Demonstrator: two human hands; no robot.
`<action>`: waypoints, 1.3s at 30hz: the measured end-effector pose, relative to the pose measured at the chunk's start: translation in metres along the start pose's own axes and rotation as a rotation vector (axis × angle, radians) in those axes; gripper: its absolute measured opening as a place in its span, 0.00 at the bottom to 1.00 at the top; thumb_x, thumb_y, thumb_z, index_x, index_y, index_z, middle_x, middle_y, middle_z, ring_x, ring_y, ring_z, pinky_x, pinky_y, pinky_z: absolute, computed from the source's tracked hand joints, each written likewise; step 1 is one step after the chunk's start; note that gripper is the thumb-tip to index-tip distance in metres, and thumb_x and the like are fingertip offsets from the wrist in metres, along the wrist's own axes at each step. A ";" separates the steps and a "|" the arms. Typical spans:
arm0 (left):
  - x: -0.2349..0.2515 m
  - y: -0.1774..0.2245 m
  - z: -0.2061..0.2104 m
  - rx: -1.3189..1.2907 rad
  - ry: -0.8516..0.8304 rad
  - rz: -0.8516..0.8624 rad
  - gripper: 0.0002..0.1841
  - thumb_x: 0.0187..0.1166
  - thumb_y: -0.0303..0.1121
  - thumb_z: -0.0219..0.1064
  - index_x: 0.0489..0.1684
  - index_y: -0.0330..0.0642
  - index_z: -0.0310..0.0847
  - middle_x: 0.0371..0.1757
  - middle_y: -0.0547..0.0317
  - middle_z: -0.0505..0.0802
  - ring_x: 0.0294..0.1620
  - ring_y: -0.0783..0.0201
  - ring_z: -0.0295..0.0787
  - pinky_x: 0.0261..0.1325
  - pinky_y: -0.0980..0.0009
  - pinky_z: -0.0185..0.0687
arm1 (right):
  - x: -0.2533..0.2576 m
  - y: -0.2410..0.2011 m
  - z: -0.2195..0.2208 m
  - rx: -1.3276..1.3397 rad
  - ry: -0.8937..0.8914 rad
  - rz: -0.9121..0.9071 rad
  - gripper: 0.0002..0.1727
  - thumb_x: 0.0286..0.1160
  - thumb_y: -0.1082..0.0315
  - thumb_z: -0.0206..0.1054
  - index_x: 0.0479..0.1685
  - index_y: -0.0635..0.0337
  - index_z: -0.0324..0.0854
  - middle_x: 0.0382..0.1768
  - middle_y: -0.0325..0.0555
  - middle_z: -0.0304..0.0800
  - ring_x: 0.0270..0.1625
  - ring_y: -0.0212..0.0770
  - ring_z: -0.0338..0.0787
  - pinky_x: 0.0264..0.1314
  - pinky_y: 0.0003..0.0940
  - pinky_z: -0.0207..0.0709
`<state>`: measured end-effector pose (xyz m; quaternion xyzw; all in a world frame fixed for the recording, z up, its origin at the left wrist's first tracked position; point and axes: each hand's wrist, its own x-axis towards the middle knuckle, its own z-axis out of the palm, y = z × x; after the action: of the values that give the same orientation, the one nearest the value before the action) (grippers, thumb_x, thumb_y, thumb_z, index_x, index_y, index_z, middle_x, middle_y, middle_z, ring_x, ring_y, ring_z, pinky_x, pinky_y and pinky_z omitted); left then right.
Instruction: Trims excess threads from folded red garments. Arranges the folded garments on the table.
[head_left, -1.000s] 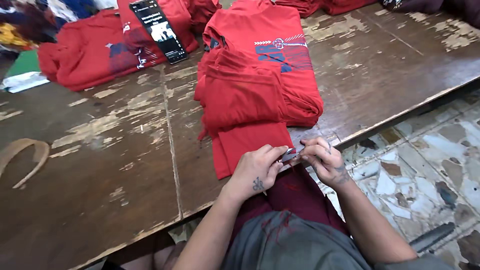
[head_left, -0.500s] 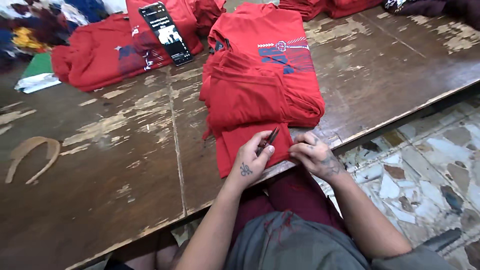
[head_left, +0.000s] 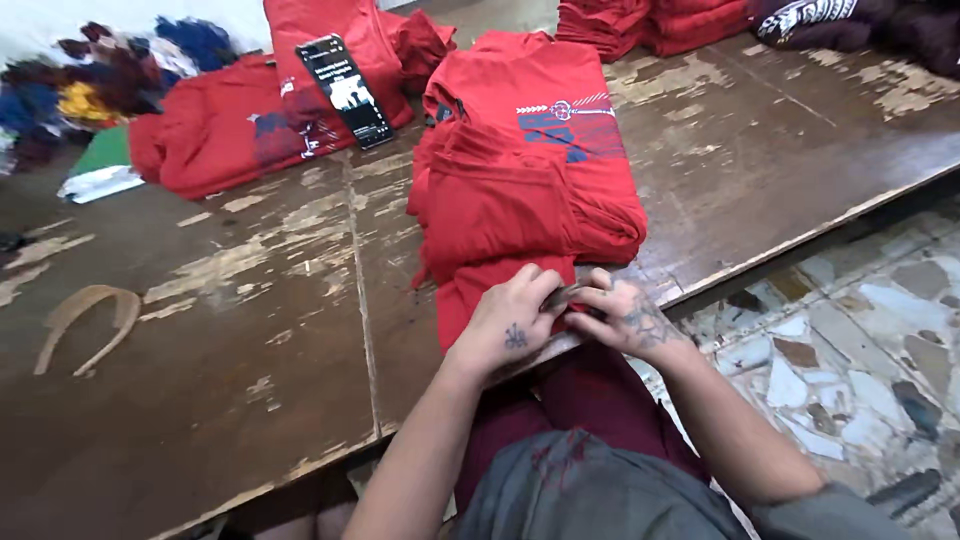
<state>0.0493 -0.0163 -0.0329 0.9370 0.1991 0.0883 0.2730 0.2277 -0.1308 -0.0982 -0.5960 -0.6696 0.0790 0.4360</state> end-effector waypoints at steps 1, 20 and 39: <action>0.009 -0.002 0.003 -0.117 0.001 -0.034 0.11 0.88 0.34 0.58 0.50 0.38 0.84 0.41 0.53 0.90 0.41 0.60 0.88 0.49 0.57 0.84 | 0.000 0.006 0.007 0.157 0.082 -0.005 0.11 0.73 0.69 0.67 0.43 0.65 0.93 0.43 0.52 0.93 0.47 0.41 0.93 0.53 0.38 0.87; 0.028 -0.023 0.018 -0.992 0.315 -0.453 0.07 0.80 0.22 0.65 0.48 0.40 0.86 0.30 0.61 0.88 0.22 0.74 0.77 0.23 0.79 0.70 | 0.011 0.000 0.009 0.233 -0.031 0.085 0.20 0.78 0.62 0.67 0.60 0.69 0.80 0.53 0.52 0.88 0.56 0.41 0.89 0.60 0.38 0.84; -0.001 0.022 0.002 0.392 0.031 0.281 0.11 0.81 0.32 0.61 0.54 0.49 0.89 0.37 0.57 0.91 0.36 0.54 0.92 0.33 0.55 0.86 | -0.033 -0.007 -0.031 -0.226 0.046 0.026 0.10 0.79 0.67 0.63 0.40 0.62 0.89 0.32 0.50 0.92 0.31 0.45 0.92 0.35 0.40 0.87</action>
<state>0.0560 -0.0349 -0.0224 0.9891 0.0844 0.0996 0.0677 0.2404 -0.1747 -0.0908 -0.6517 -0.6563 -0.0046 0.3802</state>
